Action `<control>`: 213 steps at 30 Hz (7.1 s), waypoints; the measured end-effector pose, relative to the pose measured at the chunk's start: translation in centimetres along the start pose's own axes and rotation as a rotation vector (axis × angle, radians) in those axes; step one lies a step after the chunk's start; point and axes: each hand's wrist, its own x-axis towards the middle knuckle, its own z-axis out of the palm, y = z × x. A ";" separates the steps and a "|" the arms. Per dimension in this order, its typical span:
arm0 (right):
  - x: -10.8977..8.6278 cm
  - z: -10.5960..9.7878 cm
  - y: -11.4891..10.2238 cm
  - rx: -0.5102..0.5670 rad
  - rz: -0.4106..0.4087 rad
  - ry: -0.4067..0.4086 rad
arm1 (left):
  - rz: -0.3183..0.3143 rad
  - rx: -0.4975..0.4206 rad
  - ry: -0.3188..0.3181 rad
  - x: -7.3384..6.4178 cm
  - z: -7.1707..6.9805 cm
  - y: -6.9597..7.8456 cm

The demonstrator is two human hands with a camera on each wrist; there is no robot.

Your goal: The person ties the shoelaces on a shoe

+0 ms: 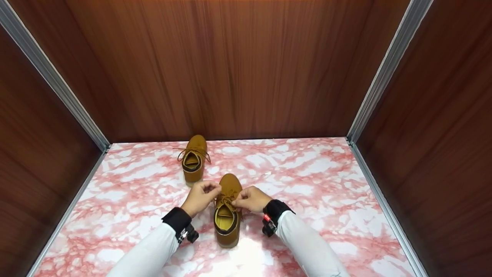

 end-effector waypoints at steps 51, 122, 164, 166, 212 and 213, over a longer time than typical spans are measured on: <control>-0.6 -2.1 -0.3 -0.307 -0.026 0.140 | 0.139 0.297 -0.284 0.3 -3.8 0.4; -2.3 -2.3 2.6 -0.254 0.099 0.168 | 0.169 0.459 -0.271 -0.8 -4.8 -1.7; -2.4 -0.9 2.9 -0.131 -0.007 -0.042 | 0.073 0.267 -0.256 -0.6 -3.9 -1.0; -2.2 -0.8 2.8 -0.103 0.004 -0.020 | 0.076 0.272 -0.256 -0.6 -3.8 -0.8; -1.7 -2.1 2.0 -0.485 -0.107 0.267 | 0.157 0.508 -0.317 -0.5 -4.4 -1.3; -1.7 -2.1 2.1 -0.515 -0.118 0.270 | 0.157 0.510 -0.318 -0.5 -4.5 -1.3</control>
